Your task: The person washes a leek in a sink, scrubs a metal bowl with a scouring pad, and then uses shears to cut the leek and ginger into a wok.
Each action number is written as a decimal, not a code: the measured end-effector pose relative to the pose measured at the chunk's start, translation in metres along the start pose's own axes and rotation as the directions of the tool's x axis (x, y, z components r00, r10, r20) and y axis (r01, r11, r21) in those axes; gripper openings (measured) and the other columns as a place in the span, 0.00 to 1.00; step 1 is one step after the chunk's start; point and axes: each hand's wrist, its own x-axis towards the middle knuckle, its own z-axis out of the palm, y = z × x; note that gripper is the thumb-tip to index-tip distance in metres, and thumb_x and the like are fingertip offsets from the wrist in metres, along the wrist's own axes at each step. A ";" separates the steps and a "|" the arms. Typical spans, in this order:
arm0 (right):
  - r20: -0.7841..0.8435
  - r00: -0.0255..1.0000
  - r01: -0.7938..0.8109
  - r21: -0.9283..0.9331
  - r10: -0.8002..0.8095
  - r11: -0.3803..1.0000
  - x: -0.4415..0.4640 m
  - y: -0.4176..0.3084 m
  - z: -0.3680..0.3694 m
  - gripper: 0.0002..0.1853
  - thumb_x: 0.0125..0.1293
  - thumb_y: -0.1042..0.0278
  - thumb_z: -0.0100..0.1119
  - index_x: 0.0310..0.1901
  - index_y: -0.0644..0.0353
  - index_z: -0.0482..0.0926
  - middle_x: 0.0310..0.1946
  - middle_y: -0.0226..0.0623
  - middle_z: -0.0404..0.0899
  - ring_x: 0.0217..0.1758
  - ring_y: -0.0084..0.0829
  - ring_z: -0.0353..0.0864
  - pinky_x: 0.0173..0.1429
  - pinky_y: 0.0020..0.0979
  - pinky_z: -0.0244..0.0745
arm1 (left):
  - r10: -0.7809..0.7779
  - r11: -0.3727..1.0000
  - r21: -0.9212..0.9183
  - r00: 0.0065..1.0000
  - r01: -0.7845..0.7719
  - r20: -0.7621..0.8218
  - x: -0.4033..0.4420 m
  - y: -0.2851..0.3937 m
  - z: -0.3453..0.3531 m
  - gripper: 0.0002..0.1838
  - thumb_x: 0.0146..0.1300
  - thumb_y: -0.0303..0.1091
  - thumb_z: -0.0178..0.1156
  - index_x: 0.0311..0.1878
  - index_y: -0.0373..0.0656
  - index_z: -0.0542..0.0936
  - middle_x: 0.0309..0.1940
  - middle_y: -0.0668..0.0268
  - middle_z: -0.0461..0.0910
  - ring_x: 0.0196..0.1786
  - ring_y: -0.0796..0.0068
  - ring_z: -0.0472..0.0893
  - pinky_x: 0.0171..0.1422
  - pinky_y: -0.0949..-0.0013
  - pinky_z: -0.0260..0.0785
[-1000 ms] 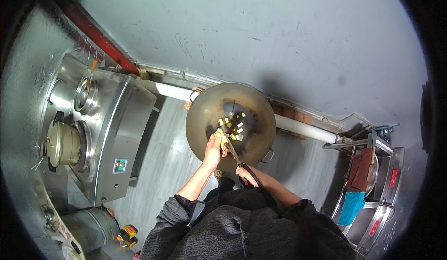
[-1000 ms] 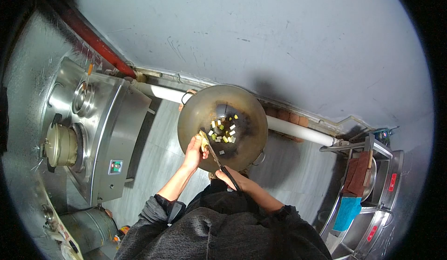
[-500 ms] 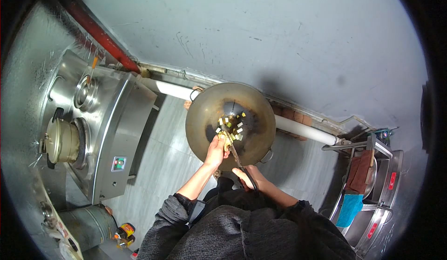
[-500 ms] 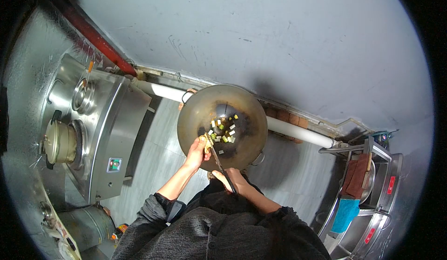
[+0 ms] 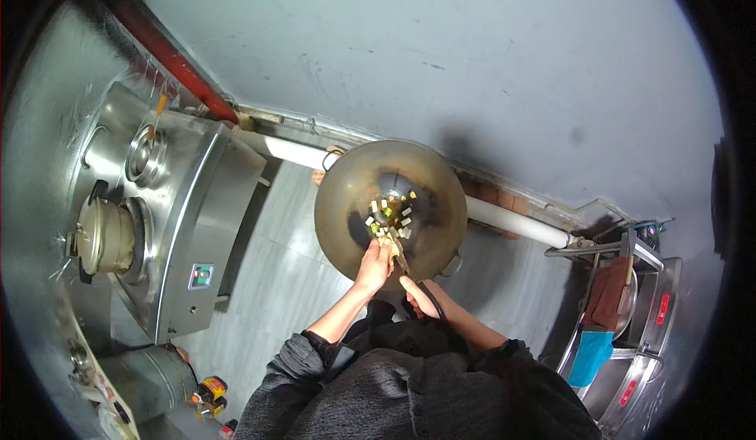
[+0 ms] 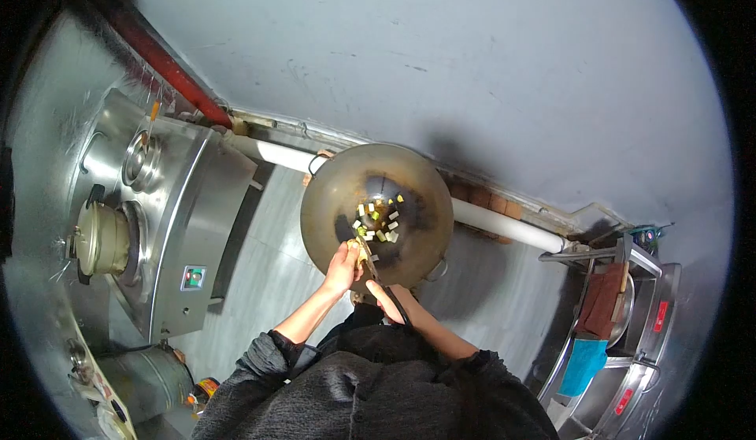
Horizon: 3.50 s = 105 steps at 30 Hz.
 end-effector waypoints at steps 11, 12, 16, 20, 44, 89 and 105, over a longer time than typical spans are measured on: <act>0.026 0.999 0.027 0.091 -0.029 0.996 0.012 -0.001 -0.003 0.29 0.60 0.41 0.43 0.24 0.67 0.70 0.16 0.32 0.69 0.22 0.29 0.69 0.27 0.29 0.63 | -0.105 0.892 -0.440 0.994 0.103 0.019 0.024 -0.001 -0.008 0.12 0.67 0.44 0.35 0.37 0.47 0.63 0.17 0.69 0.65 0.14 0.82 0.62 0.14 0.81 0.51; -0.014 0.984 0.175 0.135 -0.175 0.975 0.010 0.001 -0.001 0.27 0.60 0.40 0.45 0.24 0.62 0.68 0.15 0.25 0.64 0.17 0.21 0.63 0.21 0.25 0.57 | -0.105 0.899 -0.427 0.994 0.093 -0.003 0.023 -0.001 -0.012 0.12 0.67 0.44 0.35 0.38 0.47 0.63 0.17 0.68 0.65 0.14 0.81 0.62 0.14 0.81 0.52; 0.071 0.982 0.179 -0.098 -0.173 0.979 0.006 0.010 0.001 0.31 0.59 0.40 0.44 0.31 0.71 0.68 0.28 0.42 0.71 0.37 0.31 0.69 0.44 0.32 0.63 | -0.018 0.936 -0.353 0.997 -0.008 -0.070 0.025 -0.001 -0.016 0.12 0.68 0.45 0.34 0.37 0.48 0.62 0.17 0.69 0.65 0.14 0.82 0.62 0.15 0.80 0.53; 0.115 0.963 0.253 -0.060 -0.245 0.966 -0.009 -0.007 0.001 0.28 0.61 0.43 0.43 0.31 0.68 0.67 0.25 0.38 0.68 0.33 0.28 0.65 0.38 0.32 0.61 | 0.081 0.973 -0.194 0.973 -0.124 -0.215 0.028 -0.006 -0.014 0.13 0.68 0.45 0.34 0.35 0.47 0.61 0.17 0.71 0.66 0.14 0.83 0.63 0.15 0.81 0.55; -0.006 1.000 -0.002 -0.026 0.002 1.000 -0.009 -0.011 0.013 0.30 0.58 0.41 0.47 0.17 0.66 0.69 0.09 0.37 0.68 0.11 0.28 0.71 0.16 0.29 0.66 | 0.355 0.914 0.327 0.862 -0.239 -0.361 0.007 -0.001 0.002 0.10 0.66 0.36 0.38 0.34 0.40 0.59 0.19 0.55 0.67 0.23 0.60 0.70 0.30 0.59 0.62; 0.154 0.948 0.264 0.104 -0.278 0.959 -0.010 -0.008 0.003 0.26 0.62 0.38 0.35 0.37 0.57 0.67 0.22 0.24 0.61 0.23 0.18 0.60 0.26 0.22 0.57 | 0.142 0.974 -0.161 0.984 -0.158 -0.104 0.019 -0.009 -0.011 0.05 0.66 0.34 0.41 0.36 0.45 0.60 0.25 0.67 0.69 0.18 0.82 0.66 0.19 0.79 0.58; -0.073 0.993 0.084 -0.134 -0.095 0.987 0.005 0.001 0.005 0.34 0.60 0.36 0.36 0.17 0.64 0.68 0.09 0.35 0.67 0.12 0.29 0.69 0.18 0.29 0.63 | 0.365 0.900 0.319 0.914 -0.298 -0.177 0.026 -0.011 -0.008 0.08 0.65 0.35 0.44 0.34 0.41 0.63 0.22 0.68 0.68 0.22 0.80 0.67 0.25 0.75 0.62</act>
